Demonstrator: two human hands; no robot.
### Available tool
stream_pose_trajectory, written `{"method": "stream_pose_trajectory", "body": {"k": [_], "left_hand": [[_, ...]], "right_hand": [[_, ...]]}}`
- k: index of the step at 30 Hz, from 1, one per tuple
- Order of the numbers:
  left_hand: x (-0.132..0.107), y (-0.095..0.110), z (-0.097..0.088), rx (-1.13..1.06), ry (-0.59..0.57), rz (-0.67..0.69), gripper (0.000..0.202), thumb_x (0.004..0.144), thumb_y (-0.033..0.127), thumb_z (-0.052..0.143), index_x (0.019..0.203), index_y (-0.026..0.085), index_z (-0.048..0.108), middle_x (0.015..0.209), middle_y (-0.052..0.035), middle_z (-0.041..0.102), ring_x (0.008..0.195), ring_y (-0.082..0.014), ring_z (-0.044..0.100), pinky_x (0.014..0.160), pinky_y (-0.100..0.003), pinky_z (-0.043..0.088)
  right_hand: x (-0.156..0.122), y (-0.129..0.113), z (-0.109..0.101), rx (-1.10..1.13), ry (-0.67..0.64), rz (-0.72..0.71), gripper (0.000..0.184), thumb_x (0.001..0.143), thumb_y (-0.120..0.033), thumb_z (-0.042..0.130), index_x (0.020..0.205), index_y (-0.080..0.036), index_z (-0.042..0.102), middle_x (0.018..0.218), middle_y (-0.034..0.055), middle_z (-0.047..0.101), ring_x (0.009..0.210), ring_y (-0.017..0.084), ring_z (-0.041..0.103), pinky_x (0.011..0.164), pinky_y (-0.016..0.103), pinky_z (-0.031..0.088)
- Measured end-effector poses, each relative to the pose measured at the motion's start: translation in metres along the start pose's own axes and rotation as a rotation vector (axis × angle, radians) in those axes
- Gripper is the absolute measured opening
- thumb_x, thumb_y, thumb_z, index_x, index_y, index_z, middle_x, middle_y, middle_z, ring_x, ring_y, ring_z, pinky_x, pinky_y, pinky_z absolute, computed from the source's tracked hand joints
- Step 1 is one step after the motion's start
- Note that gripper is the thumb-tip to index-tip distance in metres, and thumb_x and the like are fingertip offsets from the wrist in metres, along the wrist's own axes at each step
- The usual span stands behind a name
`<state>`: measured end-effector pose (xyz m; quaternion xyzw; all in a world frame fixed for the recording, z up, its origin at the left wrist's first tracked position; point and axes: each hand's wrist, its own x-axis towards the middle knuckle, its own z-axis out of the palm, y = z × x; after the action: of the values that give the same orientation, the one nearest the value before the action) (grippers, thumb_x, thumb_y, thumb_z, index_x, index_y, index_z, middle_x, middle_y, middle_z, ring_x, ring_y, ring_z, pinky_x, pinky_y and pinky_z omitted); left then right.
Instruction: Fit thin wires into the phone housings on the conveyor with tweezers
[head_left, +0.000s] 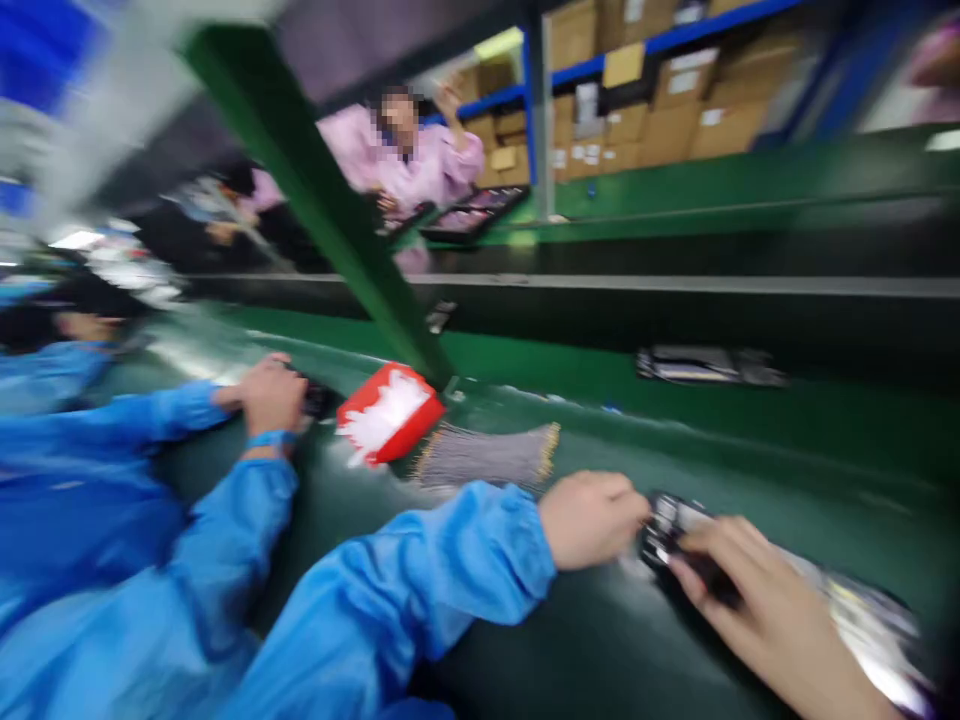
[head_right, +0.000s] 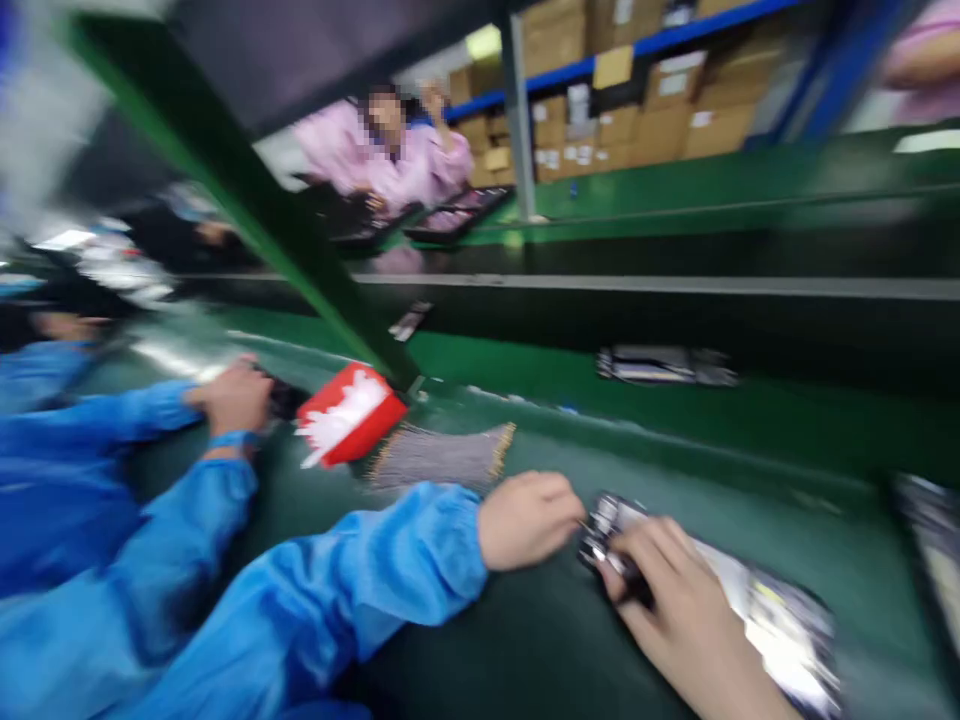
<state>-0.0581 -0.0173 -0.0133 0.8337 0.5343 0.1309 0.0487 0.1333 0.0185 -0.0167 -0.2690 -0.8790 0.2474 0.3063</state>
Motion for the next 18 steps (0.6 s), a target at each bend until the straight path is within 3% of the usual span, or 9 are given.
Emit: {"method": "stream_pose_trajectory", "body": {"k": [2,4,7,11,18], "left_hand": [[-0.001,-0.001,-0.003,-0.089,-0.017,-0.024,0.015,0.086,0.021,0.04,0.082,0.019,0.055,0.078,-0.0015,0.055,0.074,-0.0129,0.053,0.069,-0.024,0.044],[-0.001,-0.004,-0.004,-0.17,-0.015,-0.019,0.016,0.086,0.019,0.039,0.082,0.018,0.054,0.079,-0.0022,0.053,0.074,-0.0131,0.052,0.069,-0.024,0.045],[-0.002,-0.004,-0.007,-0.259,-0.006,0.008,0.015,0.085,0.017,0.039,0.081,0.016,0.053,0.078,-0.0025,0.053,0.072,-0.0128,0.051,0.068,-0.024,0.045],[-0.003,0.0,-0.008,-0.285,0.008,0.017,0.014,0.083,0.016,0.04,0.08,0.016,0.053,0.075,-0.0022,0.052,0.069,-0.0122,0.05,0.064,-0.023,0.045],[-0.003,-0.001,-0.006,-0.275,0.039,0.052,0.014,0.083,0.015,0.041,0.076,0.015,0.053,0.073,-0.002,0.05,0.066,-0.0115,0.048,0.061,-0.022,0.043]], "right_hand": [[0.003,-0.006,-0.012,0.093,0.05,0.147,0.008,0.082,-0.026,0.05,0.078,-0.022,0.055,0.086,0.006,0.056,0.083,0.019,0.054,0.07,0.033,0.045],[0.012,-0.01,-0.02,0.213,0.132,0.221,0.017,0.086,-0.027,0.041,0.081,-0.022,0.057,0.096,0.0065,0.055,0.092,0.018,0.053,0.079,0.034,0.044],[0.02,-0.011,-0.021,0.343,0.094,0.277,0.022,0.088,-0.028,0.039,0.086,-0.023,0.061,0.09,0.0043,0.055,0.086,0.015,0.054,0.077,0.031,0.044],[0.016,-0.012,-0.011,0.454,0.027,0.345,0.012,0.084,-0.024,0.048,0.086,-0.023,0.06,0.094,0.0033,0.056,0.09,0.015,0.055,0.081,0.031,0.044],[0.009,-0.015,-0.001,0.292,0.041,0.459,0.01,0.078,-0.019,0.053,0.087,-0.022,0.056,0.085,0.003,0.058,0.079,0.016,0.059,0.066,0.029,0.049]]}}
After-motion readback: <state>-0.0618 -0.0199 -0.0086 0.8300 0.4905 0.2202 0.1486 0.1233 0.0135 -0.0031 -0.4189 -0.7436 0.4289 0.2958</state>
